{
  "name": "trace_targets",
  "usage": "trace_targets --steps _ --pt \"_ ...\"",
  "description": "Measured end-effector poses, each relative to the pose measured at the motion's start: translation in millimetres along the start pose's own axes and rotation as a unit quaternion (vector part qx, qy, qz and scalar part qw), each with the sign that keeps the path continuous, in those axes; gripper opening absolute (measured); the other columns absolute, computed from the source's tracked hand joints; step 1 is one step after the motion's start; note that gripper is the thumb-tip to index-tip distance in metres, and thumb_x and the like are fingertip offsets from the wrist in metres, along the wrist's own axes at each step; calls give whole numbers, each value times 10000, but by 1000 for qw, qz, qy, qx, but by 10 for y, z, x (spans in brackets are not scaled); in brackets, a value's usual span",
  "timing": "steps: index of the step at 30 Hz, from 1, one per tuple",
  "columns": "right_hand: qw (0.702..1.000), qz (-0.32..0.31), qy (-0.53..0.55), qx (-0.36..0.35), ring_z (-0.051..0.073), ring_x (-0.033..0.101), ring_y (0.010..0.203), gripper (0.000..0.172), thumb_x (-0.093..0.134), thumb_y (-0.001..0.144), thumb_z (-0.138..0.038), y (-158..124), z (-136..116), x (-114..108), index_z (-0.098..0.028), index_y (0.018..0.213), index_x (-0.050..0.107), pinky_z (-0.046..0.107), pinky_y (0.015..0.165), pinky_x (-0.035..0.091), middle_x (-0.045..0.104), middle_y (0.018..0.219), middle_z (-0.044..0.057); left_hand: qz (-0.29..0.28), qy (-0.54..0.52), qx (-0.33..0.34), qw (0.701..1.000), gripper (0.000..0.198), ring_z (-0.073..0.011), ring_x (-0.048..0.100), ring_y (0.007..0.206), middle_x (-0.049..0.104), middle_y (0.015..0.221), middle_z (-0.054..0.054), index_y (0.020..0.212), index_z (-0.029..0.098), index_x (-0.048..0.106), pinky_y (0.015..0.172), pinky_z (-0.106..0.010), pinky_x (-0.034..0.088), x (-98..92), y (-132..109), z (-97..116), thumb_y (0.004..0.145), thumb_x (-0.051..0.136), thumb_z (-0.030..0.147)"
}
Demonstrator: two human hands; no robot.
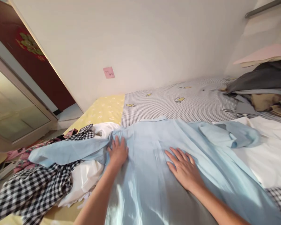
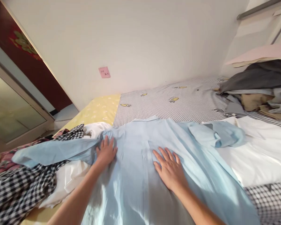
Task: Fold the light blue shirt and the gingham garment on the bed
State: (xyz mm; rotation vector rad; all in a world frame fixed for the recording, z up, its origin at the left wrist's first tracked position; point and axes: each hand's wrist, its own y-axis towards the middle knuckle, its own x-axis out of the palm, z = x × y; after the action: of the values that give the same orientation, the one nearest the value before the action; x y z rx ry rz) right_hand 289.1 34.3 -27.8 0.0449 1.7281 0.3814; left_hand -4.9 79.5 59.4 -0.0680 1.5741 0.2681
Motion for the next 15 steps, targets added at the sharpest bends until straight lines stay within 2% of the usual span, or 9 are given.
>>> trace_targets --steps 2,4,5,6,8,11,15 --pt "1000 0 6 5 316 462 1477 499 431 1029 -381 4 -26 -20 -348 1507 570 591 1194 355 537 1593 29 24 -4 61 998 587 -332 290 1589 209 1749 -105 1602 272 397 1257 -619 306 21 -373 126 1019 467 262" --pt "1000 -1 15 6 322 459 1482 502 432 1028 -385 6 -41 -38 -350 1511 566 595 1200 351 530 1599 29 45 -18 153 987 570 -295 355 1564 280 1730 -74 1590 329 409 1248 -607 335 116 -729 213 1027 430 238" --pt "1000 -3 21 7 329 455 1486 506 426 1030 -390 8 -45 -49 -351 1515 562 601 1202 348 525 1602 32 35 -21 188 981 558 -282 397 1543 346 1705 -56 1574 355 430 1236 -595 365 179 -871 235 1028 427 239" --pt "1000 -6 29 7 335 449 1491 508 419 1031 -398 10 -47 -62 -355 1518 560 607 1205 345 521 1605 35 28 -16 195 980 536 -277 414 1533 397 1680 -41 1559 367 451 1229 -588 382 243 -980 244 1037 413 255" --pt "999 -11 43 9 340 431 1504 507 414 1032 -414 16 -52 -94 -376 1516 561 609 1218 334 510 1613 35 28 9 150 988 511 -274 413 1533 433 1655 -32 1551 355 467 1233 -574 383 355 -1094 237 1053 371 295" --pt "998 -14 52 13 329 423 1511 502 425 1030 -428 24 -69 -141 -395 1513 558 591 1230 331 503 1619 28 51 62 71 994 520 -296 407 1534 418 1655 -36 1562 321 452 1240 -577 365 457 -1089 226 1060 321 345" --pt "997 -18 75 22 318 392 1527 514 421 1041 -446 40 -104 -149 -368 1538 528 581 1252 284 480 1639 23 73 106 65 990 538 -335 386 1540 397 1670 -55 1581 288 410 1239 -598 323 544 -1012 238 1056 302 332"
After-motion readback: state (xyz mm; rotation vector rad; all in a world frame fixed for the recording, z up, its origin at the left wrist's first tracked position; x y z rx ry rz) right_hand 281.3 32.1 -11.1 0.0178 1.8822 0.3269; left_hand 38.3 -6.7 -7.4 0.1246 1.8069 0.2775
